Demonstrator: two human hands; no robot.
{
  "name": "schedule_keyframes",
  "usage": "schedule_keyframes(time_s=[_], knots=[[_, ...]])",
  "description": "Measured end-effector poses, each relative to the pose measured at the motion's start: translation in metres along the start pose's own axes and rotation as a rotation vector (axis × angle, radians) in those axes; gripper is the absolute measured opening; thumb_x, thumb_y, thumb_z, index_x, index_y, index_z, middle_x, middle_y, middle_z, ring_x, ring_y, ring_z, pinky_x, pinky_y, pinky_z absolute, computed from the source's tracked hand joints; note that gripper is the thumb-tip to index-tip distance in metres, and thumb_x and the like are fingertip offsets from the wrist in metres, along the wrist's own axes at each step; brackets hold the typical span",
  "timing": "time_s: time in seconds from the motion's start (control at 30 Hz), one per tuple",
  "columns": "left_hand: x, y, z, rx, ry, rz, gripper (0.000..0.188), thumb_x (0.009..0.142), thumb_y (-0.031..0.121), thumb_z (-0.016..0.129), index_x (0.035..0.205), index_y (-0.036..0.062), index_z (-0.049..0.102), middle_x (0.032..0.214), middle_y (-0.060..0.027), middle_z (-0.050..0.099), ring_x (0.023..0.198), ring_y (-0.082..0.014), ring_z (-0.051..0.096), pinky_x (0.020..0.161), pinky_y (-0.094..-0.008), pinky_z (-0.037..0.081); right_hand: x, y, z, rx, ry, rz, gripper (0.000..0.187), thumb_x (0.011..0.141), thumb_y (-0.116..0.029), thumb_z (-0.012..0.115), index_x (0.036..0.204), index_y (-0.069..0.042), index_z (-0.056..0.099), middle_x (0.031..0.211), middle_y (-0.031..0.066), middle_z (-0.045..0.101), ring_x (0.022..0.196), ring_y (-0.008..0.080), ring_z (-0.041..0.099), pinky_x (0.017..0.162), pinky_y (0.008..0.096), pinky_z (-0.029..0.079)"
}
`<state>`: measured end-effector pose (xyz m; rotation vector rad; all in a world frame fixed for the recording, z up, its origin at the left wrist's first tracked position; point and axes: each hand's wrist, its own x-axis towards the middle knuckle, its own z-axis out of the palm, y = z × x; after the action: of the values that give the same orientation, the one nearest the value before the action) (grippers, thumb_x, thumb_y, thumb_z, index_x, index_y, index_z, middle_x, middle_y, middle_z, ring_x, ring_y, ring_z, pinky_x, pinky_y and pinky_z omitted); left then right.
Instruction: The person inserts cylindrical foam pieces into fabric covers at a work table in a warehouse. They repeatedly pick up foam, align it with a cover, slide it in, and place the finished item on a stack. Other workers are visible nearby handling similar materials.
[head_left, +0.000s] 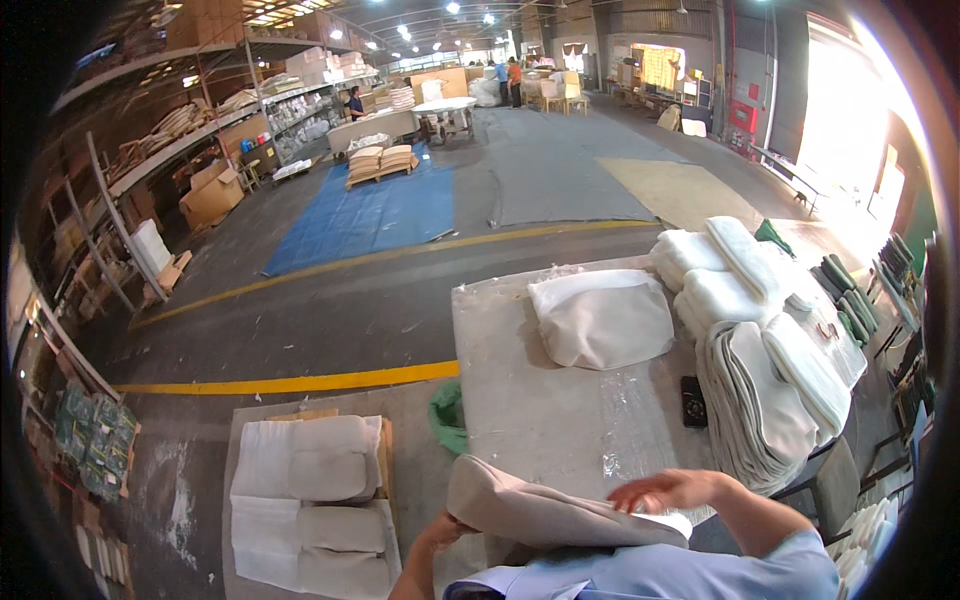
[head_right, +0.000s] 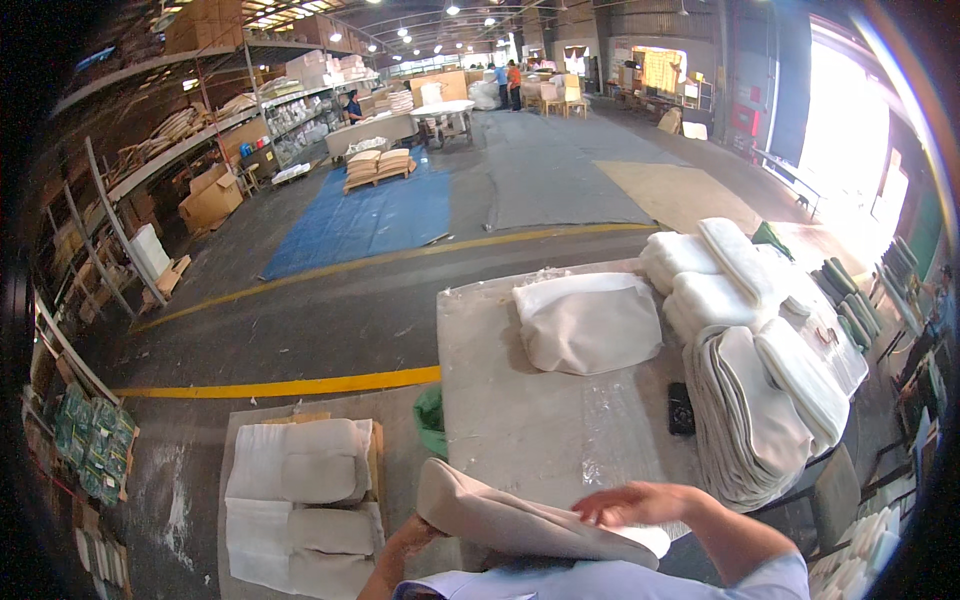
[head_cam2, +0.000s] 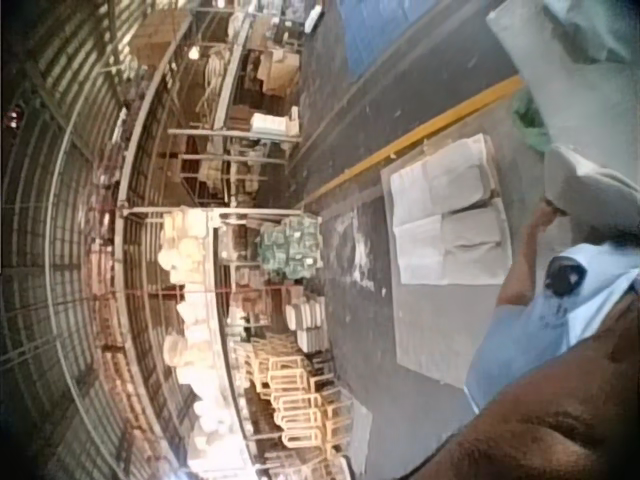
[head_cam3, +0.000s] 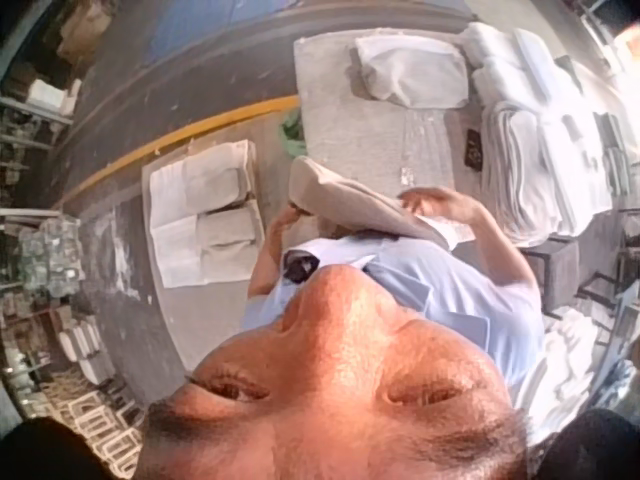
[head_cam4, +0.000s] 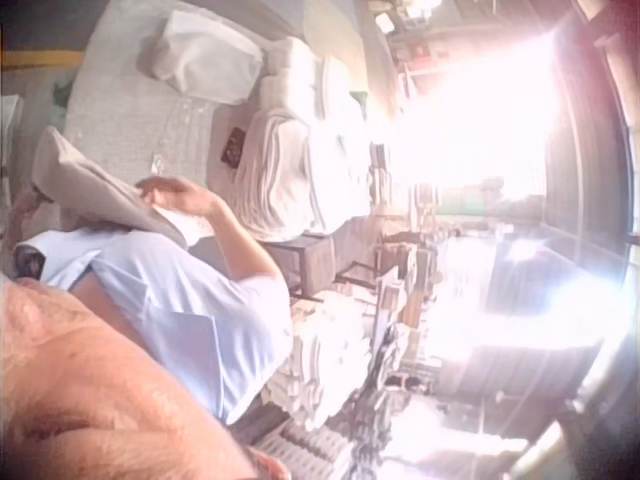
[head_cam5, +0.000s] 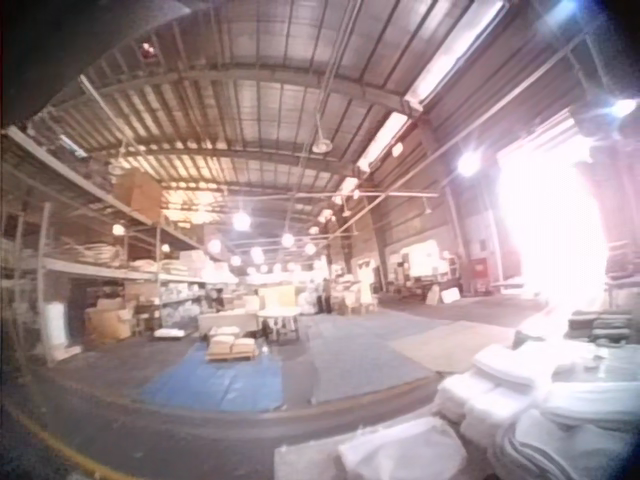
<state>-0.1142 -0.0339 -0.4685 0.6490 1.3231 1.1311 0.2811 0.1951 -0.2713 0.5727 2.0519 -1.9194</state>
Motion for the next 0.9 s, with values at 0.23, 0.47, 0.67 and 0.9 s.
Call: schedule_keyframes(time_s=[0.23,0.47,0.67,0.9], knots=[[-0.001,0.007,0.001,0.290,0.047,0.066,0.054,0.087,0.000,0.083,0.138,0.0004,0.067,0.129,-0.0093,0.073,0.116,-0.0223,0.068,0.101,-0.0385,0.056,-0.055,-0.009,0.101,-0.356,0.654,-0.085,0.058,0.091,-0.037,0.085,0.134,-0.002,0.070,0.118,0.0208,0.075,0.105,0.0317,0.075,0.091,0.0407,0.059],[-0.005,0.024,0.003,0.454,-0.089,0.082,0.060,0.085,0.010,0.088,0.138,-0.0008,0.065,0.130,-0.0106,0.073,0.117,-0.0241,0.067,0.106,-0.0386,0.052,-0.027,-0.018,0.093,-0.462,1.005,-0.124,0.022,0.094,-0.018,0.078,0.106,0.000,0.076,0.084,0.0209,0.072,0.073,0.0360,0.069,0.070,0.0425,0.056],[-0.016,0.021,0.015,0.083,-0.053,0.051,0.044,0.085,0.008,0.087,0.124,-0.0014,0.070,0.121,-0.0127,0.073,0.110,-0.0254,0.070,0.097,-0.0413,0.058,-0.014,-0.071,0.103,-0.659,0.937,-0.526,0.019,0.094,-0.021,0.077,0.104,-0.005,0.074,0.091,0.0188,0.073,0.084,0.0419,0.071,0.074,0.0477,0.057],[-0.019,0.021,0.009,0.282,0.030,0.088,0.039,0.085,0.010,0.088,0.120,-0.0011,0.074,0.109,-0.0089,0.077,0.092,-0.0221,0.072,0.083,-0.0365,0.056,-0.032,-0.049,0.114,-0.643,1.057,-0.464,0.024,0.095,-0.024,0.077,0.106,-0.003,0.073,0.093,0.0176,0.073,0.084,0.0405,0.071,0.073,0.0464,0.057]])
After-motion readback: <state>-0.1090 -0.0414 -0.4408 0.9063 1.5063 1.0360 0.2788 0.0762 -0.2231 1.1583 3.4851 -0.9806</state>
